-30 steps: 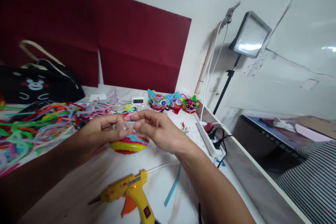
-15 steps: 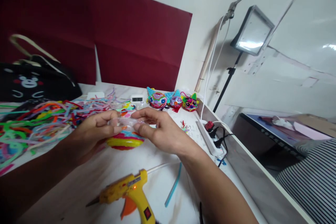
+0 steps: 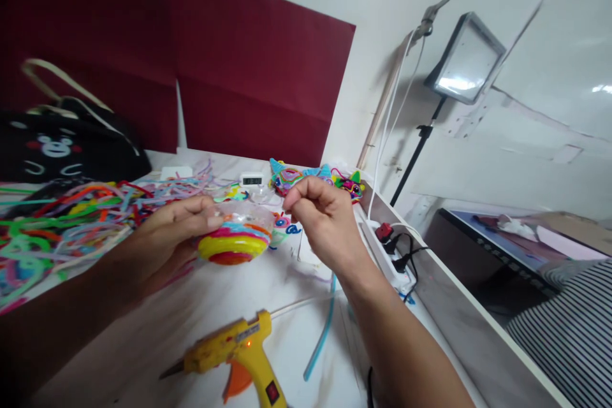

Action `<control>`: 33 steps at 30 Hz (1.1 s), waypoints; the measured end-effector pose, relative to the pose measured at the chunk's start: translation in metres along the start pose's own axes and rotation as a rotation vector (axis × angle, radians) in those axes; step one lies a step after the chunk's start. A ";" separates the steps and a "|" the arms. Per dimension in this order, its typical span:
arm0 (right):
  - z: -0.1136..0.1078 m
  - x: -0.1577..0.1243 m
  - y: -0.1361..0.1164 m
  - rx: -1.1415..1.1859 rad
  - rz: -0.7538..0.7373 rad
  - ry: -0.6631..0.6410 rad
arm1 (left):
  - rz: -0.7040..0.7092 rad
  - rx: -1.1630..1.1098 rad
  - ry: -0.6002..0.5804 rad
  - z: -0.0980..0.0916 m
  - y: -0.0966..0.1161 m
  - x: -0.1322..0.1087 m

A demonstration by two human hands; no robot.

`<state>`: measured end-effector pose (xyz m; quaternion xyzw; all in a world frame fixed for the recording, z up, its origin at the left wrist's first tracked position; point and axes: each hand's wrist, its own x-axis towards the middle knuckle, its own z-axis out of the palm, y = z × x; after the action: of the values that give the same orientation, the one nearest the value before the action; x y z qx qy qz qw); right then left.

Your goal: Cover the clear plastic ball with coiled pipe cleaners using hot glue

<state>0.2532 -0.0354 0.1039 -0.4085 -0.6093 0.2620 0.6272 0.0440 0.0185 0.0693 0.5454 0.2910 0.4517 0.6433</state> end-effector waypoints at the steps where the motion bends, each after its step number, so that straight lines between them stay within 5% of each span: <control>1: 0.000 0.000 0.000 -0.008 0.005 -0.009 | -0.008 -0.006 -0.003 0.000 0.000 0.000; 19: 0.005 -0.003 0.002 -0.142 0.033 -0.112 | -0.080 -0.140 0.029 0.009 0.003 -0.010; 26: 0.006 -0.003 0.002 -0.098 0.058 -0.077 | -0.101 -0.067 0.036 0.000 0.003 -0.022; 33: -0.014 -0.006 0.024 -0.313 0.078 -0.189 | -0.041 0.124 0.149 -0.015 -0.004 -0.036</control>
<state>0.2699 -0.0309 0.0818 -0.4980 -0.6825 0.2254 0.4852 0.0165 -0.0073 0.0571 0.5431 0.3767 0.4590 0.5937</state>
